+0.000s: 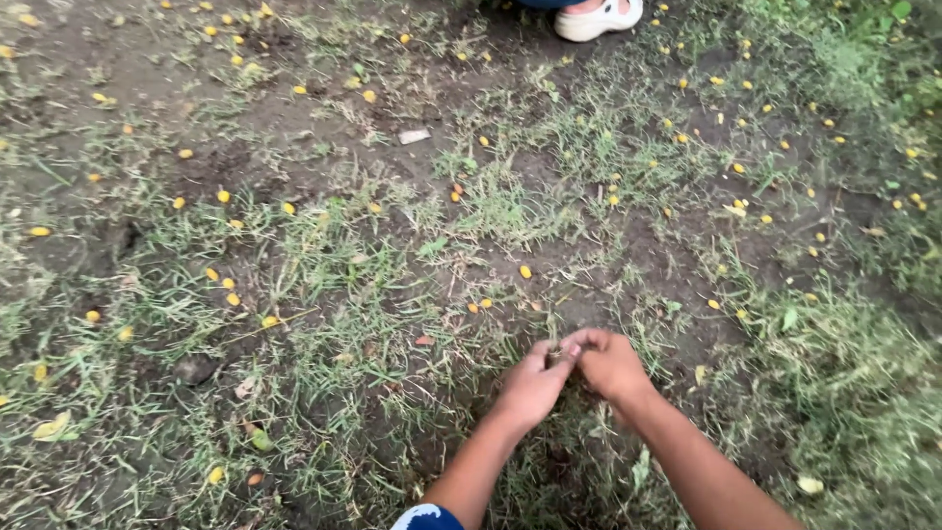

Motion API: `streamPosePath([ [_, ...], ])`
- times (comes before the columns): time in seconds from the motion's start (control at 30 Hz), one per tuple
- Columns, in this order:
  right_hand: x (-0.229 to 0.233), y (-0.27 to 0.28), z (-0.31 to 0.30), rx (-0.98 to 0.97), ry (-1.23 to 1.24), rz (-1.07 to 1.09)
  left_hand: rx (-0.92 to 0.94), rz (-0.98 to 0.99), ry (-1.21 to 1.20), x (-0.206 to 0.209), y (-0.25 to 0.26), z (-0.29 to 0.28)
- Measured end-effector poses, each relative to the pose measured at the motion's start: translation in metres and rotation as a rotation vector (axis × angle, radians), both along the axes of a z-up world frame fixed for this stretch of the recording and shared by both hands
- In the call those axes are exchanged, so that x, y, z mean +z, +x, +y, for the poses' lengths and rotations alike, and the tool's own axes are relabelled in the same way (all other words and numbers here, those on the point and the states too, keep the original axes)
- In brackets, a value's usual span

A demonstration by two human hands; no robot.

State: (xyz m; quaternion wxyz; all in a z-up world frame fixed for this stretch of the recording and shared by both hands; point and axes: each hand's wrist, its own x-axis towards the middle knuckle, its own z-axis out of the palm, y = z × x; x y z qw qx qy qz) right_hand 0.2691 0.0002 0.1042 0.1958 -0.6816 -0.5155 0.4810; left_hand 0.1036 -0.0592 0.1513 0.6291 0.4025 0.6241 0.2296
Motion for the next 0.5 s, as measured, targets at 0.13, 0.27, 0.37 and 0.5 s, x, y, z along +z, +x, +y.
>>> streamPosePath([
  [0.13, 0.002, 0.002, 0.003, -0.023, -0.012, 0.042, 0.051, -0.070, 0.163, -0.067, 0.021, 0.006],
  [0.27, 0.018, 0.000, 0.001, -0.029, -0.082, 0.103, -0.008, -0.308, 0.097, -0.086, 0.026, 0.009],
  [0.37, 0.031, -0.008, 0.001, -0.010, -0.106, 0.032, -0.066, -0.132, 0.111, -0.098, 0.019, 0.021],
  [0.5, 0.054, -0.030, -0.010, 0.030, -0.234, -0.012, -0.065, 0.142, 0.091, -0.051, -0.015, 0.025],
])
